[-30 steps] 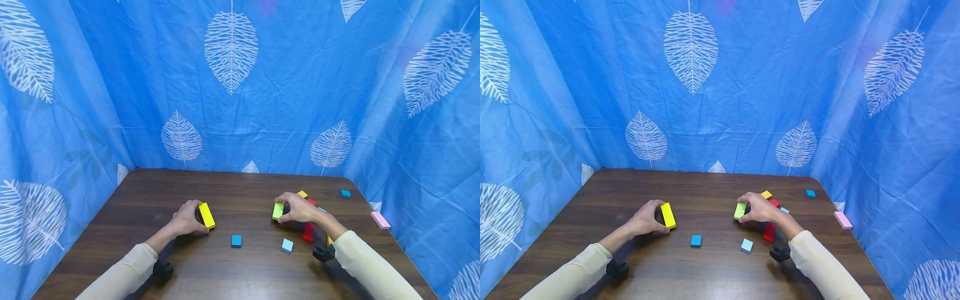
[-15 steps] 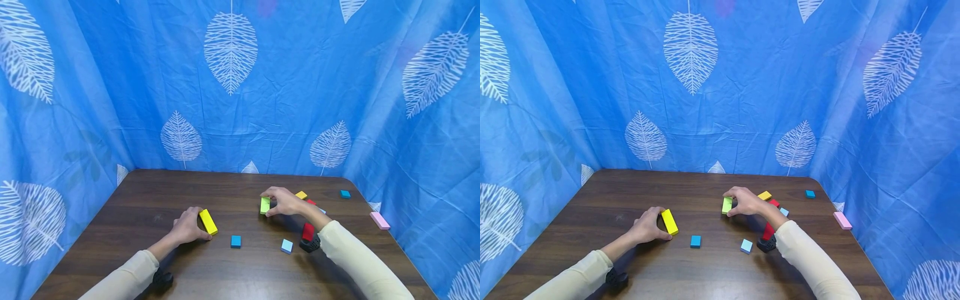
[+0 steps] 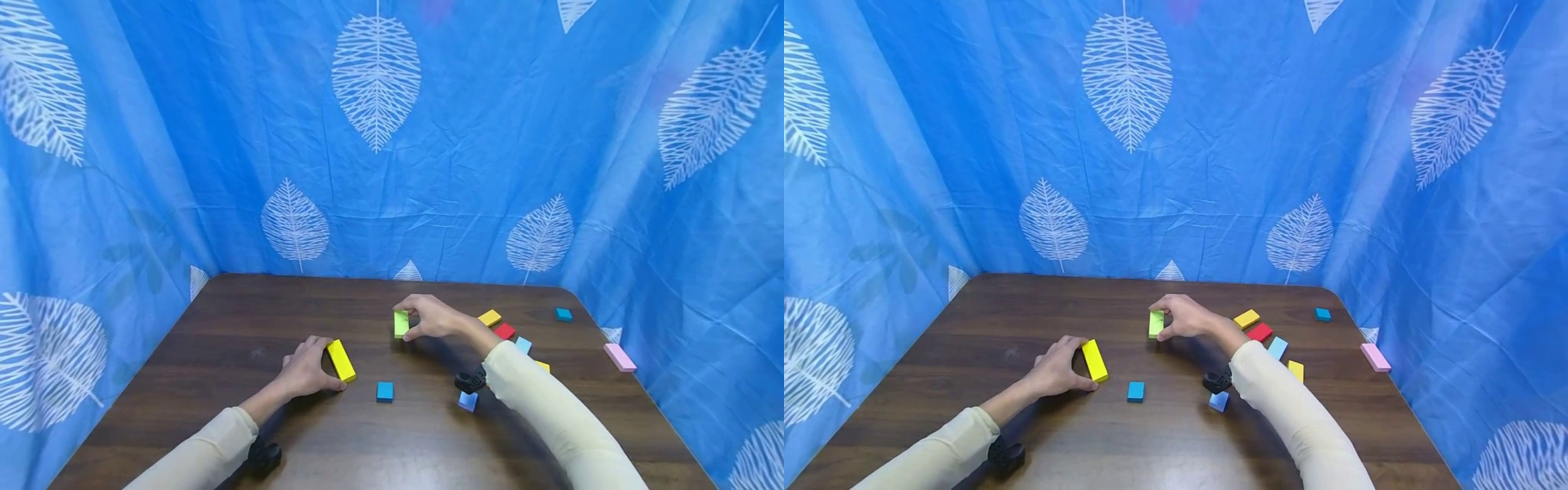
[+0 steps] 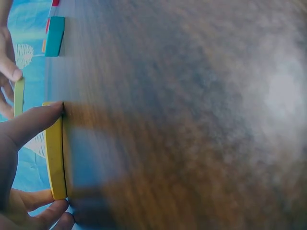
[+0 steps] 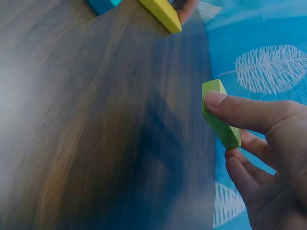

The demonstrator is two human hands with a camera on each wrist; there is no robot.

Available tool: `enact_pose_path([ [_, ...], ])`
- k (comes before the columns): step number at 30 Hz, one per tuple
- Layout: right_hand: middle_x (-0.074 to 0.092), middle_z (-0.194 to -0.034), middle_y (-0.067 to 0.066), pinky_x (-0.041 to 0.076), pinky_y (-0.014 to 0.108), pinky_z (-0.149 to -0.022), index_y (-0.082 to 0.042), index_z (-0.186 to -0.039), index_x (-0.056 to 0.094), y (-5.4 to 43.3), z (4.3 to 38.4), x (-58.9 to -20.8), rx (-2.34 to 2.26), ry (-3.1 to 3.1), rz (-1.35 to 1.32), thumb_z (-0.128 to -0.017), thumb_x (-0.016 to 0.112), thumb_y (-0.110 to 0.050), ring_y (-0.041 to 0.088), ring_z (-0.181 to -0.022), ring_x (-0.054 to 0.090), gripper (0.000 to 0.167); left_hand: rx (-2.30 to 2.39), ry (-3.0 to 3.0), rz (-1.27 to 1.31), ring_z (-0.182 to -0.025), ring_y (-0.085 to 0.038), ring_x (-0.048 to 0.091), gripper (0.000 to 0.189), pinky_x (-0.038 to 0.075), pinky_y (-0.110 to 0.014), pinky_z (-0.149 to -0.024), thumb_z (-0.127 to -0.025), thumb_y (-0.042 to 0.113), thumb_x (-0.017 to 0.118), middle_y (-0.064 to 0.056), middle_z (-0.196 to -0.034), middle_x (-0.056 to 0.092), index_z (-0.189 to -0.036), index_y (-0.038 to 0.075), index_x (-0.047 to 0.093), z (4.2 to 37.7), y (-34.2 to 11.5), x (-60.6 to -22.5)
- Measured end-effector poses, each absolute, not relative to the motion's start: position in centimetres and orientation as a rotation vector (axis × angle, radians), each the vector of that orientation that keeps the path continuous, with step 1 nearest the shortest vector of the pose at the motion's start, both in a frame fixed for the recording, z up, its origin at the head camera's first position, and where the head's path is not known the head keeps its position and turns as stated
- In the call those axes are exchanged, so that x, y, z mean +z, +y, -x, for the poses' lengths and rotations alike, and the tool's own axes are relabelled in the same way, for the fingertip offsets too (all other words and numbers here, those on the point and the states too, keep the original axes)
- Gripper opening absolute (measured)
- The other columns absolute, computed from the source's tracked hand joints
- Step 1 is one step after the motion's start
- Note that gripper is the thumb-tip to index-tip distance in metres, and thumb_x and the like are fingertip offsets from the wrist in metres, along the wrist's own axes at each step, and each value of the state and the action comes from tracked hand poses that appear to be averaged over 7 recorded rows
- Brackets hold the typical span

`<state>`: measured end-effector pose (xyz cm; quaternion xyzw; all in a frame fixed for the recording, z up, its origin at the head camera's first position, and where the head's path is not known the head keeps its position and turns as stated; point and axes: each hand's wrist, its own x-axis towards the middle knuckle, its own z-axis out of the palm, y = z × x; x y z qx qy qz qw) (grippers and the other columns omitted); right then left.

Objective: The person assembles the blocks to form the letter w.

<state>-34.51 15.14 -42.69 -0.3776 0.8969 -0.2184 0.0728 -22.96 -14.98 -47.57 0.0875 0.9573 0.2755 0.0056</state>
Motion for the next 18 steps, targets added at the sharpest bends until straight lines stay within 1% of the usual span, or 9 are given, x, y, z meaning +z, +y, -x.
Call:
enact_pose_path([
  [7, 0.064, -0.130, 0.012, 0.054, 0.034, -0.095, -0.002, -0.136, 0.065, 11.9, 35.3, -43.9, -0.725, 2.678, 1.127, -0.082, 0.091, -0.020, 0.027, -0.114, 0.065, 0.062, 0.841, 2.994, -0.280, -0.121, -0.040, 0.053, 0.092, 0.043, -0.062, -0.090, -0.068, 0.036, 0.098, -0.021, -0.136, 0.055, -0.140, -0.001, 0.055, 22.9, -15.0, -47.7],
  [13, 0.062, -0.135, 0.012, 0.053, 0.033, -0.098, -0.003, -0.138, 0.063, 9.9, 35.5, -44.6, -0.759, 2.636, 1.120, -0.084, 0.089, -0.018, 0.028, -0.118, 0.064, 0.062, 0.833, 2.993, -0.275, -0.122, -0.040, 0.052, 0.093, 0.042, -0.062, -0.091, -0.068, 0.037, 0.098, -0.020, -0.137, 0.055, -0.142, 0.000, 0.055, 23.1, -15.1, -47.7],
  [18, 0.061, -0.137, 0.011, 0.052, 0.033, -0.100, -0.004, -0.140, 0.062, 8.7, 35.7, -44.7, -0.753, 2.635, 1.086, -0.086, 0.087, -0.017, 0.026, -0.120, 0.062, 0.061, 0.832, 2.992, -0.279, -0.122, -0.040, 0.052, 0.093, 0.042, -0.062, -0.091, -0.069, 0.037, 0.098, -0.020, -0.137, 0.055, -0.142, 0.000, 0.055, 23.2, -15.1, -47.6],
])
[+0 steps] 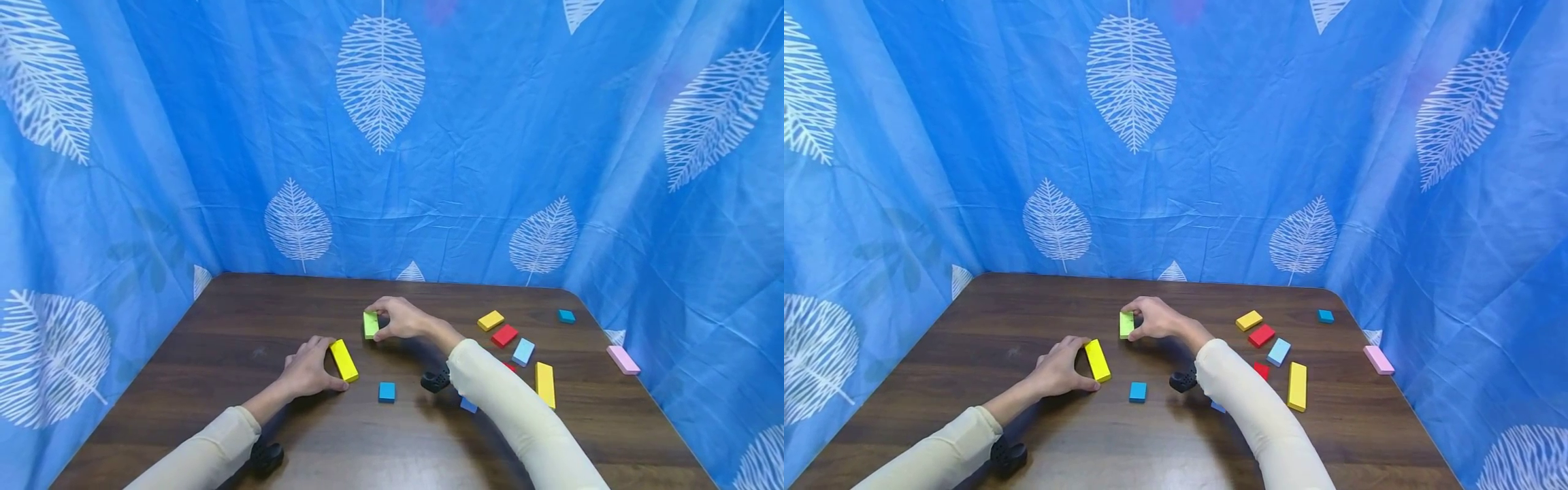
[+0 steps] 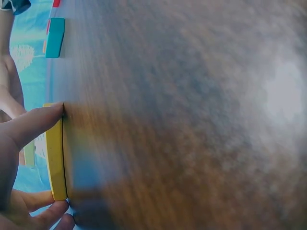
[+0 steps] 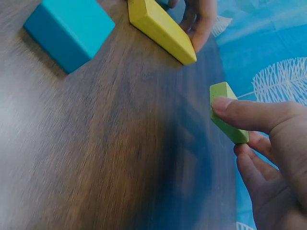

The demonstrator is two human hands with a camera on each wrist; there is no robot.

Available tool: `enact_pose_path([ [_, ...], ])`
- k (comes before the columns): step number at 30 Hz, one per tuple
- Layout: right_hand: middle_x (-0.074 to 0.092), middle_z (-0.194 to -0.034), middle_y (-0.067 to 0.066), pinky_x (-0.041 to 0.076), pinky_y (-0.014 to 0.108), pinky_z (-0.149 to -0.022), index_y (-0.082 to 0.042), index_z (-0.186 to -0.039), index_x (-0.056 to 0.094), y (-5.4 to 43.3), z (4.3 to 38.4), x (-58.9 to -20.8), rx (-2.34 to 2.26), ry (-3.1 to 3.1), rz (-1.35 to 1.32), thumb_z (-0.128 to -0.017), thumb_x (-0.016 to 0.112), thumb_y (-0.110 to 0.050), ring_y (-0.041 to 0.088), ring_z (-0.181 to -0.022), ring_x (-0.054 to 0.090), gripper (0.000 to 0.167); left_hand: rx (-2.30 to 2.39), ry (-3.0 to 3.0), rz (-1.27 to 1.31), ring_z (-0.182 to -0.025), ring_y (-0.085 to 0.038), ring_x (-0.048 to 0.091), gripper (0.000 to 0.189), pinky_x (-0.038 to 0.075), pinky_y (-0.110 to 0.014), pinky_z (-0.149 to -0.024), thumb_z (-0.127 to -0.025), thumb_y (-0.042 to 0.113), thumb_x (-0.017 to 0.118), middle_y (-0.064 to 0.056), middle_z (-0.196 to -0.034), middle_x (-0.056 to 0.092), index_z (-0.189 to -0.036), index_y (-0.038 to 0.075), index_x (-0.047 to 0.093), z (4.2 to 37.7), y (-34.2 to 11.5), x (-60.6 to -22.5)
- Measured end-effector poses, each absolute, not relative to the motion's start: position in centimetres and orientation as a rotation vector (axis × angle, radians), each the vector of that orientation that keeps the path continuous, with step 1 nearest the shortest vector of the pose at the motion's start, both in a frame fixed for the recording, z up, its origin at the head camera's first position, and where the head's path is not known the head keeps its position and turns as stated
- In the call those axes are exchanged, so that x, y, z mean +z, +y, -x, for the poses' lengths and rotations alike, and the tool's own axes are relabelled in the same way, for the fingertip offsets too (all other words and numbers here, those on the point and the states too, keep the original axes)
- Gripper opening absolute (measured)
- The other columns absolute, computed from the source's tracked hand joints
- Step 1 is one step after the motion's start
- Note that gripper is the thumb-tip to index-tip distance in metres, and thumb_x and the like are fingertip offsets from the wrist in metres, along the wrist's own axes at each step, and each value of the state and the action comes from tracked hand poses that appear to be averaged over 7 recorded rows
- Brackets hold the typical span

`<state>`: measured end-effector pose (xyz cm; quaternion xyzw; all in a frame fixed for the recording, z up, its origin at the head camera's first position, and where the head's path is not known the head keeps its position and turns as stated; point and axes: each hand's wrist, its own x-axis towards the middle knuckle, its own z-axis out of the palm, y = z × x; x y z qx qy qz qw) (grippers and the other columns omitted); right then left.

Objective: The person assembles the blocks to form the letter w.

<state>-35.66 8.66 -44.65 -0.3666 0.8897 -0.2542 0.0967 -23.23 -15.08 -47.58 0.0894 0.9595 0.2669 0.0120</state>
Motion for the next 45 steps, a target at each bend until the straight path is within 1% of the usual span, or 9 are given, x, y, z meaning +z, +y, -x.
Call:
enact_pose_path([
  [10, 0.059, -0.143, 0.010, 0.051, 0.032, -0.102, -0.006, -0.142, 0.061, 5.7, 36.1, -45.2, -0.716, 2.641, 1.065, -0.089, 0.084, -0.016, 0.024, -0.125, 0.060, 0.059, 0.822, 2.997, -0.282, -0.121, -0.039, 0.053, 0.092, 0.043, -0.062, -0.091, -0.069, 0.038, 0.097, -0.019, -0.138, 0.056, -0.142, 0.001, 0.055, 23.2, -15.0, -48.0],
  [17, 0.057, -0.146, 0.010, 0.051, 0.031, -0.101, -0.007, -0.144, 0.060, 3.5, 36.4, -45.5, -0.631, 2.666, 1.098, -0.092, 0.081, -0.017, 0.023, -0.124, 0.060, 0.057, 0.849, 2.998, -0.298, -0.123, -0.039, 0.052, 0.094, 0.042, -0.062, -0.091, -0.069, 0.038, 0.097, -0.019, -0.139, 0.056, -0.143, 0.001, 0.053, 23.1, -15.3, -48.3],
  [21, 0.057, -0.147, 0.009, 0.047, 0.034, -0.107, -0.008, -0.144, 0.060, 2.6, 36.5, -45.8, -0.583, 2.675, 1.103, -0.093, 0.080, -0.017, 0.023, -0.129, 0.056, 0.056, 0.860, 3.000, -0.309, -0.124, -0.040, 0.052, 0.095, 0.042, -0.062, -0.090, -0.070, 0.039, 0.097, -0.019, -0.141, 0.055, -0.144, 0.000, 0.052, 23.1, -15.4, -48.4],
  [25, 0.057, -0.147, 0.007, 0.044, 0.035, -0.110, -0.010, -0.144, 0.061, 2.3, 36.5, -46.3, -0.566, 2.642, 1.098, -0.093, 0.079, -0.017, 0.023, -0.133, 0.052, 0.055, 0.868, 3.003, -0.313, -0.124, -0.040, 0.052, 0.096, 0.042, -0.061, -0.089, -0.069, 0.039, 0.097, -0.020, -0.141, 0.055, -0.144, -0.001, 0.052, 23.2, -15.4, -48.4],
  [30, 0.054, -0.151, 0.006, 0.044, 0.038, -0.110, -0.012, -0.147, 0.058, 2.8, 36.6, -46.5, -0.586, 2.592, 1.081, -0.094, 0.078, -0.020, 0.024, -0.134, 0.051, 0.058, 0.859, 3.001, -0.308, -0.125, -0.040, 0.052, 0.097, 0.042, -0.060, -0.090, -0.070, 0.040, 0.097, -0.020, -0.142, 0.055, -0.145, -0.001, 0.051, 23.1, -15.3, -48.5],
  [35, 0.056, -0.149, 0.009, 0.044, 0.041, -0.110, -0.012, -0.150, 0.056, 3.8, 36.8, -46.6, -0.717, 2.586, 0.966, -0.096, 0.074, -0.021, 0.025, -0.135, 0.052, 0.057, 0.930, 2.955, -0.261, -0.128, -0.042, 0.050, 0.099, 0.040, -0.065, -0.095, -0.070, 0.039, 0.097, -0.022, -0.142, 0.053, -0.146, -0.002, 0.049, 23.2, -15.3, -48.0],
  [38, 0.059, -0.145, 0.010, 0.045, 0.041, -0.110, -0.010, -0.148, 0.057, 4.1, 37.0, -46.8, -0.763, 2.602, 0.925, -0.100, 0.069, -0.022, 0.025, -0.133, 0.054, 0.051, 1.028, 2.918, -0.189, -0.127, -0.042, 0.051, 0.091, 0.039, -0.066, -0.100, -0.075, 0.037, 0.094, -0.023, -0.140, 0.053, -0.143, -0.003, 0.051, 23.3, -15.4, -47.7],
  [41, 0.061, -0.141, 0.010, 0.046, 0.041, -0.109, -0.009, -0.146, 0.059, 4.0, 37.1, -47.1, -0.752, 2.617, 0.934, -0.102, 0.067, -0.023, 0.025, -0.131, 0.056, 0.047, 1.104, 2.904, -0.130, -0.119, -0.038, 0.056, 0.074, 0.044, -0.060, -0.102, -0.081, 0.031, 0.090, -0.020, -0.131, 0.057, -0.137, -0.003, 0.056, 23.6, -15.3, -47.7],
  [45, 0.062, -0.138, 0.010, 0.046, 0.041, -0.108, -0.008, -0.143, 0.062, 3.4, 37.1, -47.3, -0.712, 2.631, 0.964, -0.102, 0.068, -0.023, 0.026, -0.129, 0.056, 0.044, 1.117, 2.929, -0.117, -0.105, -0.031, 0.058, 0.055, 0.051, -0.051, -0.097, -0.084, 0.023, 0.088, -0.013, -0.116, 0.060, -0.125, -0.003, 0.061, 24.1, -15.3, -48.0],
])
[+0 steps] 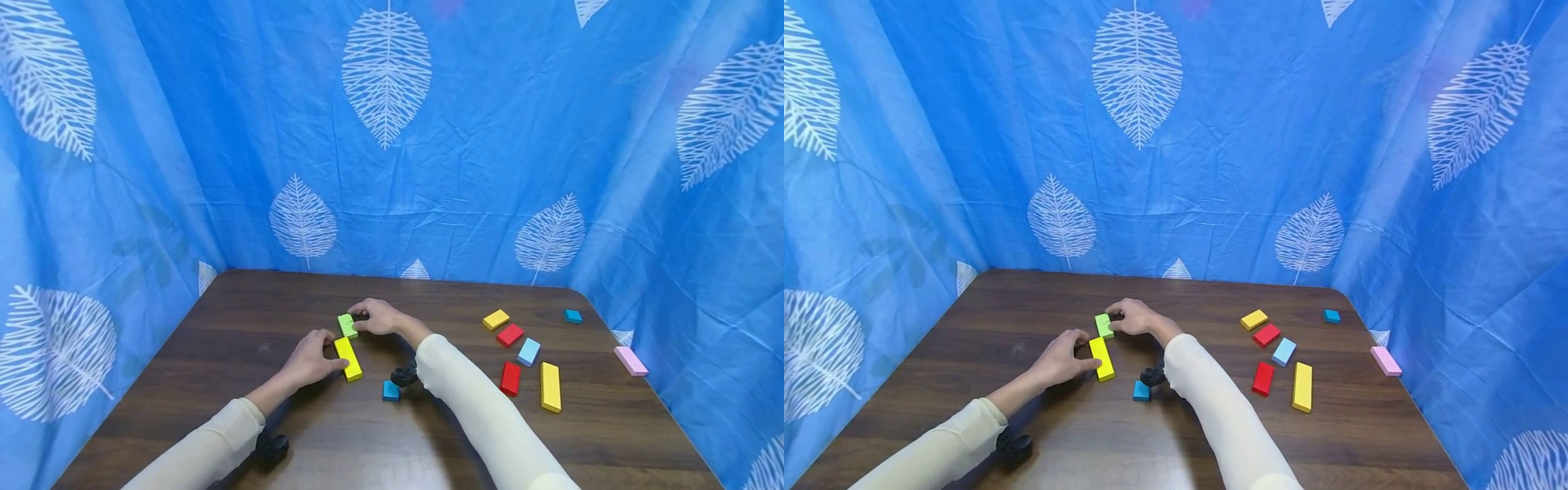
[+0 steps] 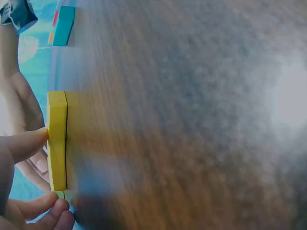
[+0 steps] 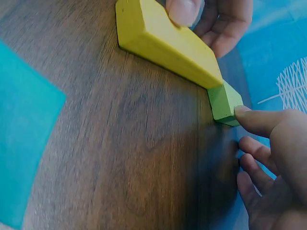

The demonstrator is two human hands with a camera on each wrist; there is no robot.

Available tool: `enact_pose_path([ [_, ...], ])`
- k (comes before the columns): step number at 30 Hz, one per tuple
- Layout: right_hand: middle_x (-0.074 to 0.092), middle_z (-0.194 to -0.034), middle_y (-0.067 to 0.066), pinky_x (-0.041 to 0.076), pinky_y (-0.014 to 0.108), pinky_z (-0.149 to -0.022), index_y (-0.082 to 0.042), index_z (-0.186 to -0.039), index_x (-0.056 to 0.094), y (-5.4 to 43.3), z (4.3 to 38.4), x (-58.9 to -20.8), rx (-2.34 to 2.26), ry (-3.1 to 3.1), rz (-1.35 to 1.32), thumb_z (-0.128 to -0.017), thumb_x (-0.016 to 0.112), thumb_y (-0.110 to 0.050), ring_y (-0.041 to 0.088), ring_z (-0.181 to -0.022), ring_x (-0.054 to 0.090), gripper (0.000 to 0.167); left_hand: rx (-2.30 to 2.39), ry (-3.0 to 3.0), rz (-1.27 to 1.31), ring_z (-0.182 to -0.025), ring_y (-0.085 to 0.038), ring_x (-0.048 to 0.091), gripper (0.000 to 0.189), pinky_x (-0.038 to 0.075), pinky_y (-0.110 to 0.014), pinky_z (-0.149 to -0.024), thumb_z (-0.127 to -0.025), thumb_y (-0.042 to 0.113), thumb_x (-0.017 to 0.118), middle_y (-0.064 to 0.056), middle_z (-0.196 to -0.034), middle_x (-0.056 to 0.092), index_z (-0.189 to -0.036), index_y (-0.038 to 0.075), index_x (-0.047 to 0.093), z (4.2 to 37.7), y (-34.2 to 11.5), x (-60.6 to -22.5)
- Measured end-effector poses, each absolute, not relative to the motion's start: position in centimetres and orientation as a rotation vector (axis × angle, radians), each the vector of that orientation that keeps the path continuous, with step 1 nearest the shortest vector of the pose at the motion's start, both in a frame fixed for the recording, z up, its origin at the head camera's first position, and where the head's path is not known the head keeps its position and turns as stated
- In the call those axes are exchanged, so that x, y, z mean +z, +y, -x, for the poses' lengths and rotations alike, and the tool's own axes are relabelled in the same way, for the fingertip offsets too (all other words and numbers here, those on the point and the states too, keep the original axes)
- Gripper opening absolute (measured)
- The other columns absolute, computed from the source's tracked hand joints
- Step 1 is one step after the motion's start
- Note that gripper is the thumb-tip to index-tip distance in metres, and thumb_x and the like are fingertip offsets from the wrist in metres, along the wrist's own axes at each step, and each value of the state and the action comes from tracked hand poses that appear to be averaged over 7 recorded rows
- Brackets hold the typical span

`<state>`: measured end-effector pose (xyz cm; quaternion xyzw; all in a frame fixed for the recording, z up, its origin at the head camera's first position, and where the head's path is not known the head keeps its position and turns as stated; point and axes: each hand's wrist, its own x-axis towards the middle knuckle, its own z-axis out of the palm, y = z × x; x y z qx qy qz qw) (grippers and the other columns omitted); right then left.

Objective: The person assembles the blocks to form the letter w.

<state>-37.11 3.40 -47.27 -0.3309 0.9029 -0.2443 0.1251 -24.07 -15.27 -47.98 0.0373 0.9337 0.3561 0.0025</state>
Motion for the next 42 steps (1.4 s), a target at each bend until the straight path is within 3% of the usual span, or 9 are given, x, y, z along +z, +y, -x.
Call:
enact_pose_path([
  [11, 0.062, -0.140, 0.006, 0.046, 0.040, -0.108, -0.011, -0.141, 0.064, 2.5, 36.9, -47.1, -0.665, 2.642, 1.000, -0.101, 0.069, -0.024, 0.024, -0.130, 0.055, 0.042, 1.130, 2.943, -0.106, -0.101, -0.029, 0.059, 0.047, 0.052, -0.050, -0.094, -0.084, 0.020, 0.089, -0.010, -0.110, 0.060, -0.118, -0.002, 0.065, 24.0, -15.2, -48.2],
  [42, 0.059, -0.142, 0.004, 0.045, 0.039, -0.108, -0.019, -0.147, 0.061, 2.0, 36.2, -46.6, -0.570, 2.624, 1.031, -0.102, 0.068, -0.031, 0.022, -0.129, 0.051, 0.047, 1.092, 3.024, -0.130, -0.099, -0.031, 0.061, 0.054, 0.053, -0.050, -0.088, -0.082, 0.025, 0.090, -0.013, -0.108, 0.063, -0.118, -0.007, 0.066, 23.8, -14.9, -48.3],
])
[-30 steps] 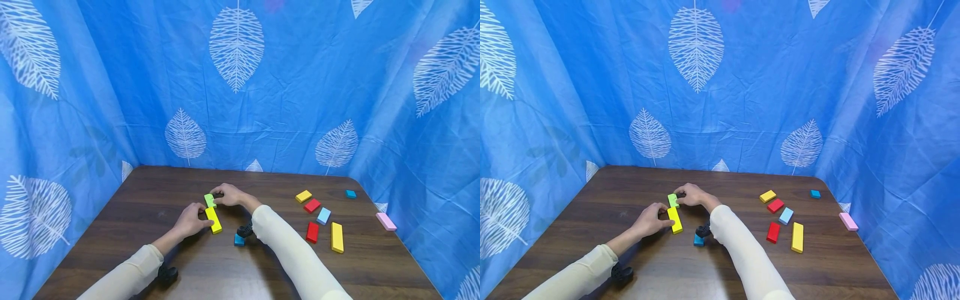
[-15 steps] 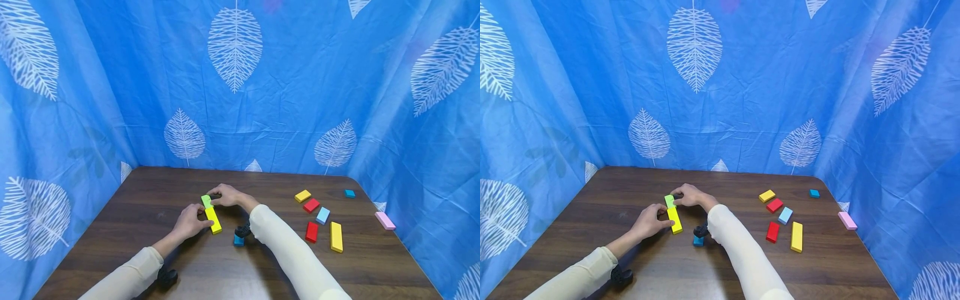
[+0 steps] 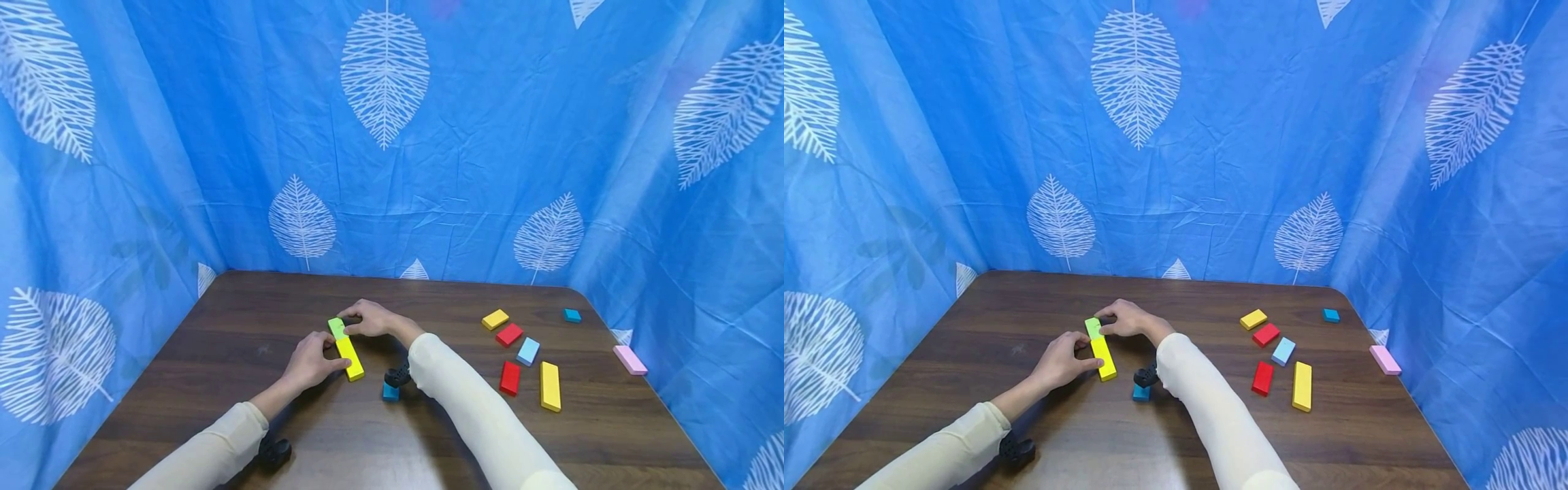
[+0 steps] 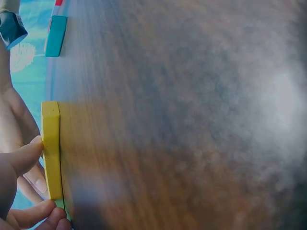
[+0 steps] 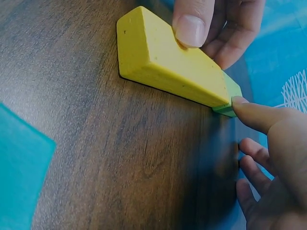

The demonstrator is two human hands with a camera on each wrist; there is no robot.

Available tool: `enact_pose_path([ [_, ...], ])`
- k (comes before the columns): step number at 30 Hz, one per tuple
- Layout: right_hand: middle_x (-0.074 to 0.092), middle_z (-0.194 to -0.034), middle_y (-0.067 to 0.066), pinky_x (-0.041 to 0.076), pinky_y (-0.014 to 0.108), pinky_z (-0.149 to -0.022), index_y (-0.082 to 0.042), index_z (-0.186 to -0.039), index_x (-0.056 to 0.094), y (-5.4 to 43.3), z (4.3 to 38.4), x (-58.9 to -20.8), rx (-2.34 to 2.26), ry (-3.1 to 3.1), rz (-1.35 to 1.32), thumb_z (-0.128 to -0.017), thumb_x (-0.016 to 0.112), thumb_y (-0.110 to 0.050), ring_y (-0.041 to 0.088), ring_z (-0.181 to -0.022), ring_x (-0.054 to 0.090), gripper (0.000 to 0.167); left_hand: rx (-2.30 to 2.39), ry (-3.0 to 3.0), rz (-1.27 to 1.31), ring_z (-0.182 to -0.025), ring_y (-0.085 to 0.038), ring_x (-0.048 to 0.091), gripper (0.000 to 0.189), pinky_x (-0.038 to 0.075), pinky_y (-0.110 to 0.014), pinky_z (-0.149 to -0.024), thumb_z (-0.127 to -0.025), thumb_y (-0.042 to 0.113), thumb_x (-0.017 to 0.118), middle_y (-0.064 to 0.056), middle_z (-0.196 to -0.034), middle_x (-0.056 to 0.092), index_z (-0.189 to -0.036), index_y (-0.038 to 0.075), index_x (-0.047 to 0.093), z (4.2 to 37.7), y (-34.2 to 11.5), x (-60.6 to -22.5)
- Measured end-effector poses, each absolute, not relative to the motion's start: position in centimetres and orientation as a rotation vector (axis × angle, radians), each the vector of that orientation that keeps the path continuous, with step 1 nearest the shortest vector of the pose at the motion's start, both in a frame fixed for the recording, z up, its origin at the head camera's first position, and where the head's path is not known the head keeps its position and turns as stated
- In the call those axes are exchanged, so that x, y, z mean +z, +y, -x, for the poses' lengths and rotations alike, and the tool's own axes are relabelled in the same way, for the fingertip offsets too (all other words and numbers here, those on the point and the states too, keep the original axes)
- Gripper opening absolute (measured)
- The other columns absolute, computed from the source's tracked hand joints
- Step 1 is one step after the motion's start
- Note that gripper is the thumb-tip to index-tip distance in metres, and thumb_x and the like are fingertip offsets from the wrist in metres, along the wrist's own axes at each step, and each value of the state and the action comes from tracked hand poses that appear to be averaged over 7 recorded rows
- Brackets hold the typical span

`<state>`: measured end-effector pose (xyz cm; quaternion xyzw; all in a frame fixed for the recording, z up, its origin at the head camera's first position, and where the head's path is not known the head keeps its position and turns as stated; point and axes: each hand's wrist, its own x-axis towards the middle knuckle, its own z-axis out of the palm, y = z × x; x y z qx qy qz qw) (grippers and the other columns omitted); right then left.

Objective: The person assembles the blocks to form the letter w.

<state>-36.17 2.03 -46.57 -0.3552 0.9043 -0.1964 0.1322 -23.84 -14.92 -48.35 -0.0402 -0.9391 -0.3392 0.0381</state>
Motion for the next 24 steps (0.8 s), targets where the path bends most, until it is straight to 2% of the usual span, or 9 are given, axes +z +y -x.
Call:
enact_pose_path([
  [10, 0.058, -0.143, 0.004, 0.045, 0.040, -0.109, -0.019, -0.147, 0.061, 2.0, 36.3, -46.7, -0.574, 2.617, 1.022, -0.102, 0.068, -0.032, 0.022, -0.131, 0.050, 0.047, -1.066, -2.865, 0.134, -0.099, -0.032, 0.061, 0.055, 0.053, -0.050, -0.088, -0.082, 0.025, 0.091, -0.013, -0.107, 0.063, -0.119, -0.006, 0.066, 23.8, -15.1, -48.3],
  [16, 0.059, -0.142, 0.009, 0.047, 0.043, -0.107, -0.019, -0.153, 0.053, 2.5, 36.5, -46.2, -0.622, 2.596, 0.997, -0.102, 0.068, -0.034, 0.024, -0.129, 0.055, 0.055, -1.096, -2.880, 0.127, -0.101, -0.031, 0.061, 0.057, 0.054, -0.050, -0.088, -0.082, 0.028, 0.090, -0.014, -0.109, 0.063, -0.121, -0.006, 0.065, 23.9, -15.4, -48.2],
  [24, 0.062, -0.138, 0.011, 0.050, 0.045, -0.103, -0.012, -0.149, 0.055, 5.1, 36.6, -44.2, -0.704, 2.611, 0.985, -0.103, 0.067, -0.033, 0.027, -0.125, 0.058, 0.052, -1.119, -2.860, 0.213, -0.123, -0.039, 0.054, 0.068, 0.046, -0.057, -0.105, -0.083, 0.028, 0.089, -0.022, -0.135, 0.056, -0.134, -0.006, 0.060, 25.3, -16.2, -47.8],
])
